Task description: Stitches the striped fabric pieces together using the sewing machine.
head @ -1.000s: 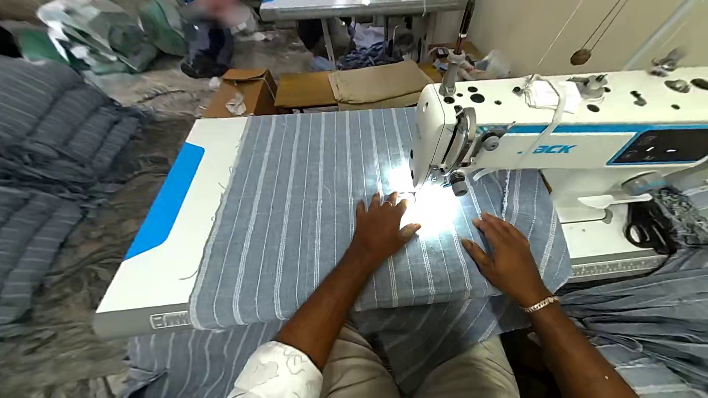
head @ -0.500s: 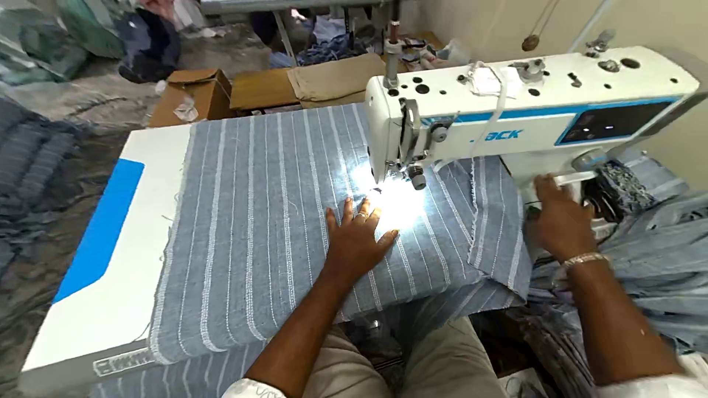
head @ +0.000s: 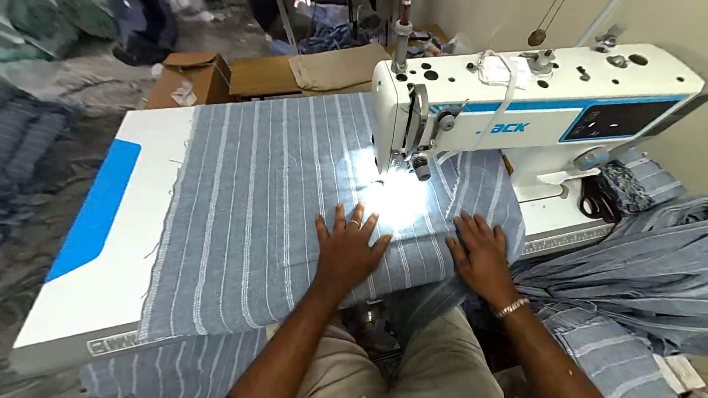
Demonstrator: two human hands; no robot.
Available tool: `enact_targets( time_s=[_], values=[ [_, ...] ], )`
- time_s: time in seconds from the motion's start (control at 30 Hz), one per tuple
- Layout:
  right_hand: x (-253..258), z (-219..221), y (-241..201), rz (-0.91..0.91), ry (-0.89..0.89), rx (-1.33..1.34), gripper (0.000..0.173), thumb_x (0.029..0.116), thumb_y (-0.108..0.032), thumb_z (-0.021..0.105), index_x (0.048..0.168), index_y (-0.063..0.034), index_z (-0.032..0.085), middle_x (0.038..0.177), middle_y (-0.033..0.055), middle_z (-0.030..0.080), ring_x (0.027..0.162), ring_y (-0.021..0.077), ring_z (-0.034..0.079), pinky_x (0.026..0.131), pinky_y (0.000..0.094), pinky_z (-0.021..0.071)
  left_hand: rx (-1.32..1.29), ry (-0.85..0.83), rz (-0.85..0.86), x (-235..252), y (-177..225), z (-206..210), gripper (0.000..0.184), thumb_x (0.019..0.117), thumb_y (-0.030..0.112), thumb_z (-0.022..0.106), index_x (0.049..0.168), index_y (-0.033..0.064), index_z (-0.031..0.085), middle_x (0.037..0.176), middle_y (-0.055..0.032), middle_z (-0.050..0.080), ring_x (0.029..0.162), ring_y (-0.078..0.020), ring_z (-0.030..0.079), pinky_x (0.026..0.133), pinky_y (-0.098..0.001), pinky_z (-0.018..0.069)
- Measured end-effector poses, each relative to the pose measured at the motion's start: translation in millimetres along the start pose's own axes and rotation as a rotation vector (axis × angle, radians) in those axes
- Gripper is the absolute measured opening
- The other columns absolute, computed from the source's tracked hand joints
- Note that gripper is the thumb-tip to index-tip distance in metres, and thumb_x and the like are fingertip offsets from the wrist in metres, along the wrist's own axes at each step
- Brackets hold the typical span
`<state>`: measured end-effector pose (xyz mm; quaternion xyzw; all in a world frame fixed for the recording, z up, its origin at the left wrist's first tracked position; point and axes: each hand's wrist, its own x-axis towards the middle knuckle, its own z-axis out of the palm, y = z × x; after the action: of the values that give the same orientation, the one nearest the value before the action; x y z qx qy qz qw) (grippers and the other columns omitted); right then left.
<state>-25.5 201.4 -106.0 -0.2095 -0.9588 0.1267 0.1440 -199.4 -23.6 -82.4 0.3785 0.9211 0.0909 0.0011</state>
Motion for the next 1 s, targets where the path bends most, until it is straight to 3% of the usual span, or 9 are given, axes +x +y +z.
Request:
enact_targets(
  time_s=[0.17,0.33,0.4,0.47,0.53,0.57,0.73,0.87,1.0],
  values=[
    [55,-13,16,-0.085,-0.049,0.098,0.055,0.1067,-0.047,0.045,0.145,-0.0097,0.058,0.153,0.0107,0.054,0.146,0.0319,0.044,0.121,0.0615,0.0298,-0.034,-0.028,-0.051,43,-10,-3,0.067,0.1003,0.07,0.029,0.152,0.0329,0.052,0.167,-0.0015,0.036,0.156,-0.0406,0.024,0.115,-0.0802,0.0096],
    [71,-93,23,0.034,0.128,0.163,0.048,0.1068,-0.036,0.053,0.141,-0.003,0.06,0.139,0.0212,0.063,0.13,0.0354,0.061,0.109,0.0559,0.0481,-0.051,-0.054,-0.089,83,-23,-7,0.062,0.1006,0.061,0.034,0.155,0.0341,0.048,0.168,0.0005,0.033,0.157,-0.0378,0.02,0.116,-0.0793,0.008],
    [66,-114,36,0.158,0.221,0.061,0.05,0.1079,-0.033,0.05,0.148,-0.0031,0.052,0.146,0.0234,0.056,0.136,0.0384,0.055,0.113,0.0588,0.0433,-0.049,-0.057,-0.088,99,-29,-8,0.061,0.1013,0.059,0.036,0.155,0.0317,0.048,0.168,-0.0009,0.034,0.157,-0.0385,0.021,0.115,-0.0799,0.0088],
    [60,-113,58,0.247,0.049,-0.105,0.054,0.104,-0.015,0.054,0.155,-0.0011,0.042,0.153,0.0318,0.045,0.141,0.0548,0.042,0.112,0.0802,0.0257,-0.049,-0.05,-0.088,113,-35,-9,0.062,0.102,0.061,0.035,0.154,0.0309,0.049,0.167,-0.0023,0.036,0.156,-0.0401,0.022,0.114,-0.0815,0.0092],
    [54,-108,78,0.264,-0.168,-0.193,0.059,0.0943,-0.002,0.063,0.152,-0.0058,0.05,0.147,0.03,0.053,0.135,0.0591,0.046,0.103,0.0919,0.0154,-0.05,-0.05,-0.086,118,-36,-11,0.062,0.1016,0.06,0.037,0.155,0.0303,0.048,0.167,-0.0037,0.036,0.156,-0.0418,0.022,0.113,-0.0826,0.0086],
    [54,-117,85,0.246,-0.17,-0.204,0.056,0.0938,-0.001,0.063,0.149,-0.0088,0.055,0.14,0.0306,0.058,0.129,0.0591,0.052,0.101,0.0918,0.0195,-0.041,-0.047,-0.087,121,-36,-12,0.063,0.1014,0.06,0.036,0.155,0.0305,0.047,0.167,-0.0036,0.036,0.156,-0.0418,0.022,0.113,-0.0825,0.0085],
    [34,-148,67,0.186,0.195,-0.036,0.045,0.1097,-0.018,0.044,0.152,-0.0038,0.048,0.14,0.0274,0.059,0.123,0.0455,0.062,0.102,0.0661,0.0483,-0.018,-0.048,-0.092,118,-36,-8,0.066,0.1009,0.065,0.033,0.156,0.0321,0.045,0.168,-0.0026,0.034,0.156,-0.0409,0.021,0.113,-0.0819,0.0086],
    [-1,-105,26,0.002,0.011,0.141,0.044,0.1069,-0.023,0.05,0.149,-0.0109,0.055,0.132,0.0093,0.07,0.116,0.0227,0.07,0.099,0.0508,0.0577,-0.019,-0.051,-0.096,118,-34,-7,0.067,0.1006,0.066,0.03,0.157,0.0327,0.044,0.168,-0.0006,0.033,0.157,-0.0394,0.02,0.114,-0.0807,0.0081],
    [-39,-54,-37,-0.128,-0.102,0.251,0.037,0.1021,-0.023,0.059,0.137,-0.0139,0.066,0.119,0.0035,0.074,0.101,0.0163,0.072,0.087,0.0408,0.062,0.02,-0.018,-0.095,121,-36,-7,0.068,0.1026,0.065,0.029,0.159,0.0291,0.041,0.168,-0.0042,0.034,0.156,-0.0443,0.021,0.11,-0.0856,0.0111]
  ],
)
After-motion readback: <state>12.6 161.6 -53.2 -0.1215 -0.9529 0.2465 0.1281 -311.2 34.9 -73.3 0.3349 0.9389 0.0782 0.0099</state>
